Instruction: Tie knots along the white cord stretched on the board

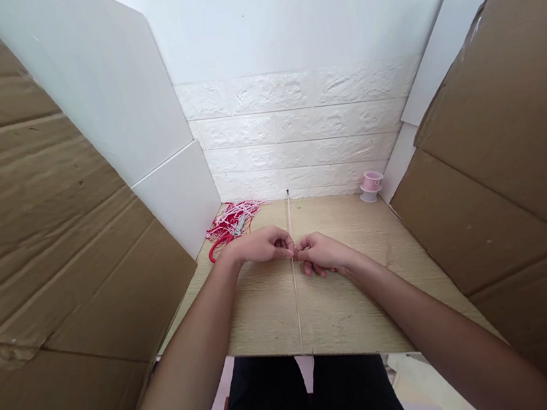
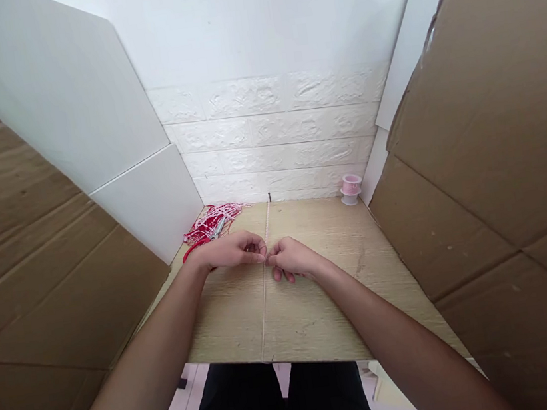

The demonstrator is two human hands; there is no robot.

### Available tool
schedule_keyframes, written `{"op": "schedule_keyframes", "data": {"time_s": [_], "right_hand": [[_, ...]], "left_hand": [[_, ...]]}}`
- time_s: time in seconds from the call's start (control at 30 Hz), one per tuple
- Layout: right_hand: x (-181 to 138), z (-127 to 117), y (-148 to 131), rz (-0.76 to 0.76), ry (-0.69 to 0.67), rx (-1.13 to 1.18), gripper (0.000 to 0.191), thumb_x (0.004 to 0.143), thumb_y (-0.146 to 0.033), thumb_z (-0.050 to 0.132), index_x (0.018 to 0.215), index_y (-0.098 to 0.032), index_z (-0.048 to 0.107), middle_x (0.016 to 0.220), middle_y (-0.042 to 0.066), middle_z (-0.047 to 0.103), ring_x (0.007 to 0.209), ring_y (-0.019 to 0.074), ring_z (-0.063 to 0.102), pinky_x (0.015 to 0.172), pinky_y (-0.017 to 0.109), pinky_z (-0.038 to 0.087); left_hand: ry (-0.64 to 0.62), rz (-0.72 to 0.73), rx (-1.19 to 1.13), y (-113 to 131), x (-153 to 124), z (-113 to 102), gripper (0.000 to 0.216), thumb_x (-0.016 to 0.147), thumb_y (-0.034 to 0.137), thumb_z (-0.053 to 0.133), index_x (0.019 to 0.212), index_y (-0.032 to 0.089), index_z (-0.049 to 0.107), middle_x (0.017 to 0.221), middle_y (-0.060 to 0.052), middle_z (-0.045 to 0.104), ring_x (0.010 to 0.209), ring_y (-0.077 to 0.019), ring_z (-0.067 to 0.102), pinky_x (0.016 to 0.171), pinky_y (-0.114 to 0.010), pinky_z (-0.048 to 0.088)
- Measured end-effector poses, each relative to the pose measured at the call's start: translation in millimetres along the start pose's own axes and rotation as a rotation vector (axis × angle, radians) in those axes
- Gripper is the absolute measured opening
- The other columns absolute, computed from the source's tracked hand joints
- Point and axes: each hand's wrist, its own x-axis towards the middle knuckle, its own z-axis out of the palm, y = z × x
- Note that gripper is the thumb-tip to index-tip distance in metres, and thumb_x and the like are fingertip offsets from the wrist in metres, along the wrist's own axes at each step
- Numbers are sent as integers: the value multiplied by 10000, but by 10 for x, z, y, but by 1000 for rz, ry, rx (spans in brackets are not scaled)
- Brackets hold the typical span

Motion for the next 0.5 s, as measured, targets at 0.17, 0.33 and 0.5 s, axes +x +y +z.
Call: {"op": "schedule_keyframes", "data": {"time_s": [0.17, 0.33, 0.5], "right_hand": [[40, 2, 36, 11, -7, 35, 150, 856, -294, 527, 826, -148, 533, 593, -2, 603, 327, 78, 423, 268, 203, 161], [7, 19, -5, 0, 7, 77, 194, 875, -311, 535, 803, -131, 534, 579, 14, 598, 331, 71, 416, 285, 196, 178], [-25, 24, -39, -9, 16, 53, 242, 891, -358, 534, 819, -129, 567, 595, 11, 598, 323, 61, 401, 293, 194, 188]], "left_hand": [[54, -58, -142, -30, 10, -2, 278, 778, 390, 611, 867, 127, 624, 723, -4, 578, 634, -83, 500, 576, -194, 378], [72, -93, -191, -6, 1, 10, 205, 732, 304, 634, 812, 115, 648, 730, -29, 613, 642, -95, 545, 577, -201, 425], [60, -70, -255, -23, -23, 7, 302, 707, 362, 708, 863, 107, 661, 778, -64, 659, 678, -119, 603, 623, -222, 482]]}}
